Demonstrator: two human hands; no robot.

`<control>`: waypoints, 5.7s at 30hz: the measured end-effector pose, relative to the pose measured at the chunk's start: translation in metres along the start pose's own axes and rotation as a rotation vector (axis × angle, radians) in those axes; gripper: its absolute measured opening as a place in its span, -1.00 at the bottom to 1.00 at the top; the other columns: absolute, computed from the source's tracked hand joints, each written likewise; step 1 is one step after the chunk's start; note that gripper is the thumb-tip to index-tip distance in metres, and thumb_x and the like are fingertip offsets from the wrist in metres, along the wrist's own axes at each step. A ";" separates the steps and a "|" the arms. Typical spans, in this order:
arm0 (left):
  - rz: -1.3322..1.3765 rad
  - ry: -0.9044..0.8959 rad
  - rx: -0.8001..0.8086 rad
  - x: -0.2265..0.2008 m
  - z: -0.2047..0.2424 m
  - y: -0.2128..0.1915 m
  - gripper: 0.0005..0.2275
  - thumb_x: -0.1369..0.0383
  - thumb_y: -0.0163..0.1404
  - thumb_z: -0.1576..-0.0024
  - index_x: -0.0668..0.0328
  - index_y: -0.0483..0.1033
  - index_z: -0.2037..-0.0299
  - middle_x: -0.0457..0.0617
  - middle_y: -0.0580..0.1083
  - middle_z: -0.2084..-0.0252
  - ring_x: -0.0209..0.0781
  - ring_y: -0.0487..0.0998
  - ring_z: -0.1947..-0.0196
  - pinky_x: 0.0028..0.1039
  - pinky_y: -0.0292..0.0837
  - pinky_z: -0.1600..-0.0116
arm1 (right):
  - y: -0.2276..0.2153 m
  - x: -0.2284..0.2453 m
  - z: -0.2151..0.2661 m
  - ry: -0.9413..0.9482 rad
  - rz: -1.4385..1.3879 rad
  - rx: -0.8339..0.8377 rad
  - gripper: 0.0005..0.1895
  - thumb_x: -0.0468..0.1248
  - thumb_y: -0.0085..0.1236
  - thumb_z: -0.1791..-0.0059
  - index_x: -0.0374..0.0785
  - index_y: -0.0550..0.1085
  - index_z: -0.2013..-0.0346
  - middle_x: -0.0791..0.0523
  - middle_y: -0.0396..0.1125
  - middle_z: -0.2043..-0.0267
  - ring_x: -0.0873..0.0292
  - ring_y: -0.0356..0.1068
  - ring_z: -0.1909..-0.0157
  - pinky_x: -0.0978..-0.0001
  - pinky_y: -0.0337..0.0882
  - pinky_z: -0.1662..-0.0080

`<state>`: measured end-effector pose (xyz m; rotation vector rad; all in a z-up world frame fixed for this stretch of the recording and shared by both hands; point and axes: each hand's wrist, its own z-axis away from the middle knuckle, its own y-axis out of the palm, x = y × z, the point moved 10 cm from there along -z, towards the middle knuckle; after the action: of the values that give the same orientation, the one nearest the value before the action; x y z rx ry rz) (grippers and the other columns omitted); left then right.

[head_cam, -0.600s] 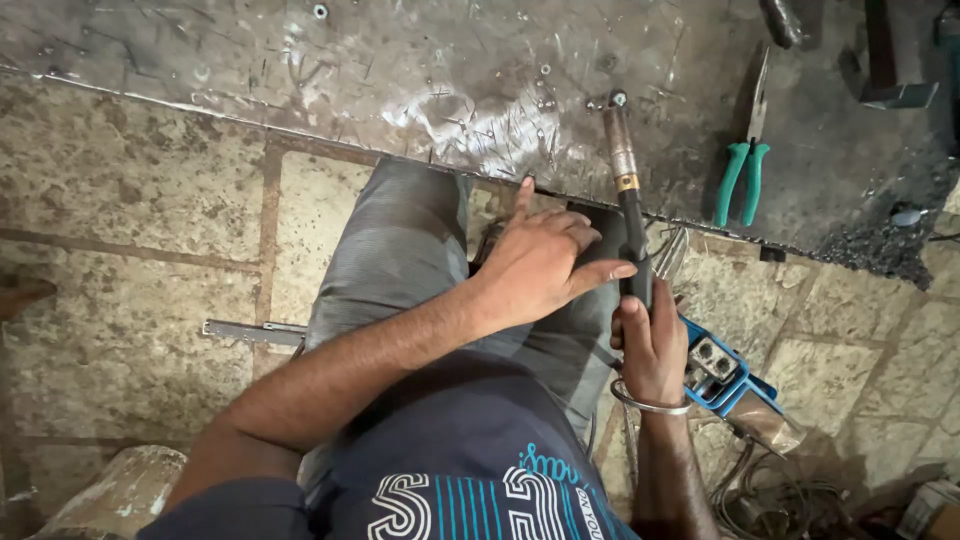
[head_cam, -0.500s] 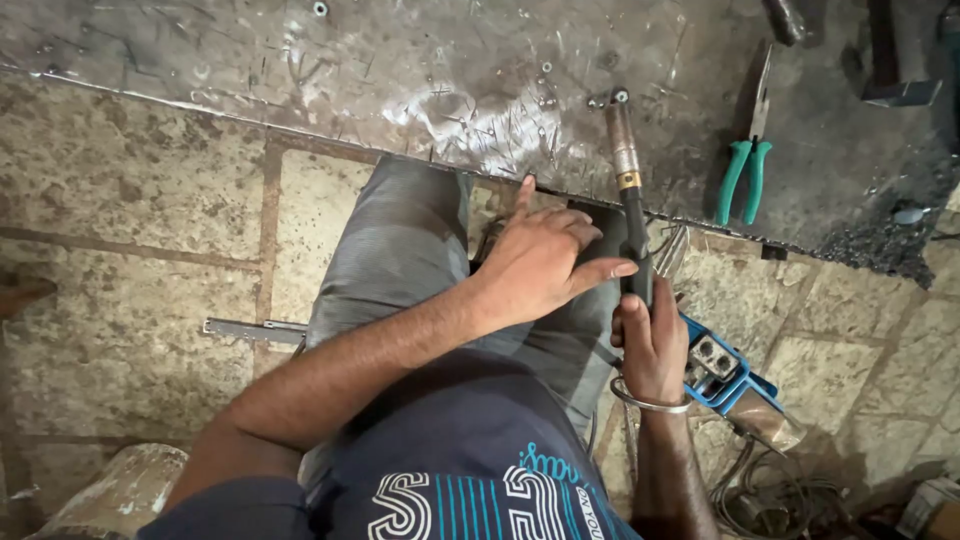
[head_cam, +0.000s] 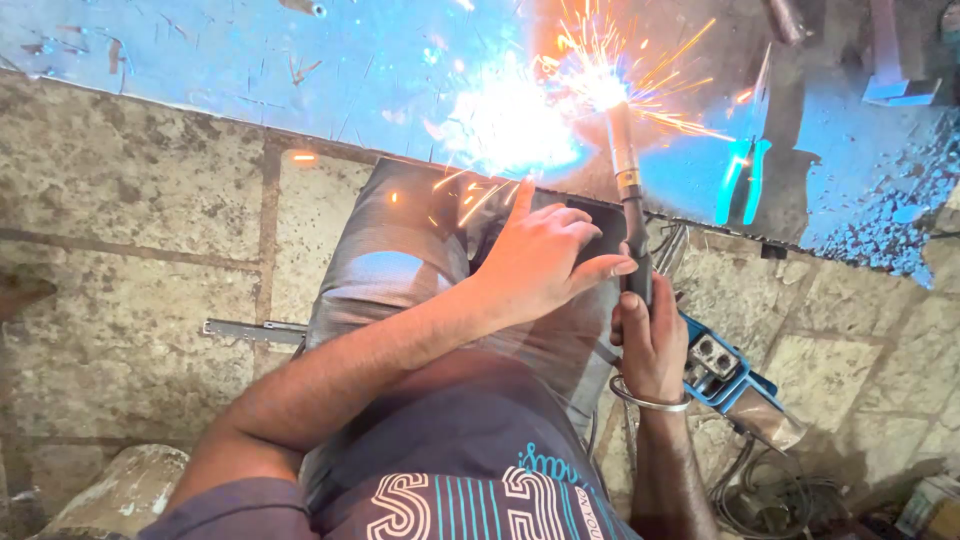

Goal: The person welds small metal pieces onto a larger metal sheet using a welding torch. They use pliers to pick up and position the pieces, then weld them in place, repeating the process several times.

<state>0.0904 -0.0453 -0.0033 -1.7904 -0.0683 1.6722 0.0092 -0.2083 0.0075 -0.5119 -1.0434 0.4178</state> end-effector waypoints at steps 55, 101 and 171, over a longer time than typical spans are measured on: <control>-0.021 -0.021 0.142 0.000 0.011 0.030 -0.31 -0.24 -0.19 -0.18 0.35 0.61 0.01 0.14 0.54 -0.09 0.07 0.46 -0.23 0.28 -0.28 -0.50 | -0.009 -0.036 0.013 0.053 -0.147 -0.020 -0.50 -0.04 0.00 -0.14 -0.36 0.34 -0.22 0.18 0.29 0.47 0.36 0.26 0.47 0.47 0.32 0.41; 0.328 -0.051 0.151 -0.020 0.004 0.027 -0.45 -0.12 -0.13 -0.26 0.24 0.60 0.43 0.15 0.50 0.56 0.19 0.57 0.45 -0.13 0.47 0.13 | -0.011 0.000 -0.004 0.049 -0.091 0.063 -0.66 -0.07 -0.08 -0.17 -0.33 0.38 0.10 0.17 0.28 0.52 0.34 0.25 0.52 0.45 0.26 0.45; 0.271 -0.221 0.290 -0.012 0.028 0.031 -0.57 -0.02 -0.07 -0.23 0.21 0.64 0.14 0.12 0.58 0.36 0.11 0.63 0.28 -0.18 0.48 0.17 | -0.013 -0.057 0.012 0.082 -0.192 0.002 -0.55 -0.10 -0.03 -0.14 -0.36 0.35 -0.20 0.17 0.30 0.47 0.36 0.27 0.47 0.49 0.33 0.40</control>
<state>0.0509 -0.0627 -0.0066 -1.4426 0.3179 1.9531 -0.0261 -0.2480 -0.0196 -0.4191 -1.0023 0.2258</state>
